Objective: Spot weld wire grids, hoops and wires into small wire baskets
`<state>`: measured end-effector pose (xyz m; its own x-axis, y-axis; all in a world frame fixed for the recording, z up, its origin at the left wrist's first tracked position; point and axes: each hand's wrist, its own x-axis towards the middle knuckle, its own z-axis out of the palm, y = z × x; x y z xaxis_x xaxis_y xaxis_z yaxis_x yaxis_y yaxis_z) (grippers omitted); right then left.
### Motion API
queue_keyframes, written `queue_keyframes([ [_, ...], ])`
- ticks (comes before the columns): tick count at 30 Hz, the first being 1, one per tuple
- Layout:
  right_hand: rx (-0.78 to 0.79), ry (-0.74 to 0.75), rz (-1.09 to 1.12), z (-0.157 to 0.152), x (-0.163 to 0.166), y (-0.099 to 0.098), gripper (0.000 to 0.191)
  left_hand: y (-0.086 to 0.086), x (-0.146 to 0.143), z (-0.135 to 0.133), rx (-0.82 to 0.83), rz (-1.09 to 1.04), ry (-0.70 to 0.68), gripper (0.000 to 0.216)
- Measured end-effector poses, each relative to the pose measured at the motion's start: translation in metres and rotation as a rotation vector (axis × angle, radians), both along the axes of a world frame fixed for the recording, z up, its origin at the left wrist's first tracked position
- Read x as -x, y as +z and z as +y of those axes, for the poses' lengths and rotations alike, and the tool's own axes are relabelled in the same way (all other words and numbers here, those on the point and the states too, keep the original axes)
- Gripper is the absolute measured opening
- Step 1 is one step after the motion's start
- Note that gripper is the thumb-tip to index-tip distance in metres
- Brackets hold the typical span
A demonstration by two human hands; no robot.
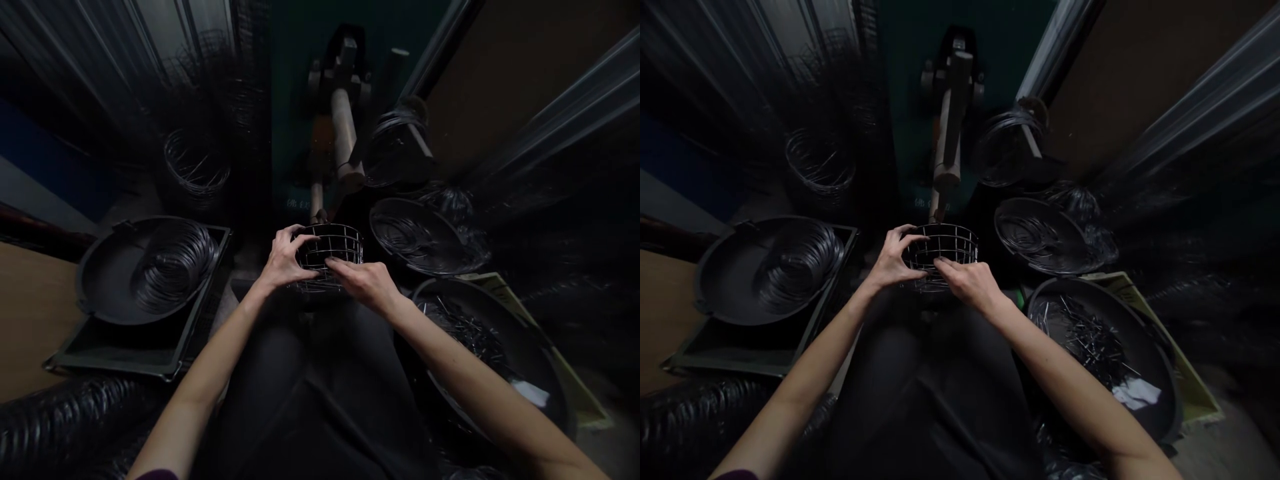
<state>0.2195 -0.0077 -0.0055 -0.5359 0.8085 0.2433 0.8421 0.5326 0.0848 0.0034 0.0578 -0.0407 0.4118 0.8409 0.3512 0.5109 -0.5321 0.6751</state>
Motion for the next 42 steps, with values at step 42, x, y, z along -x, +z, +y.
queue_keyframes([
  [42, -0.018, -0.369, 0.486, 0.083, -0.002, 0.011, 0.019, 0.026, -0.011, 0.101, 0.033, 0.015, 0.005, 0.072],
])
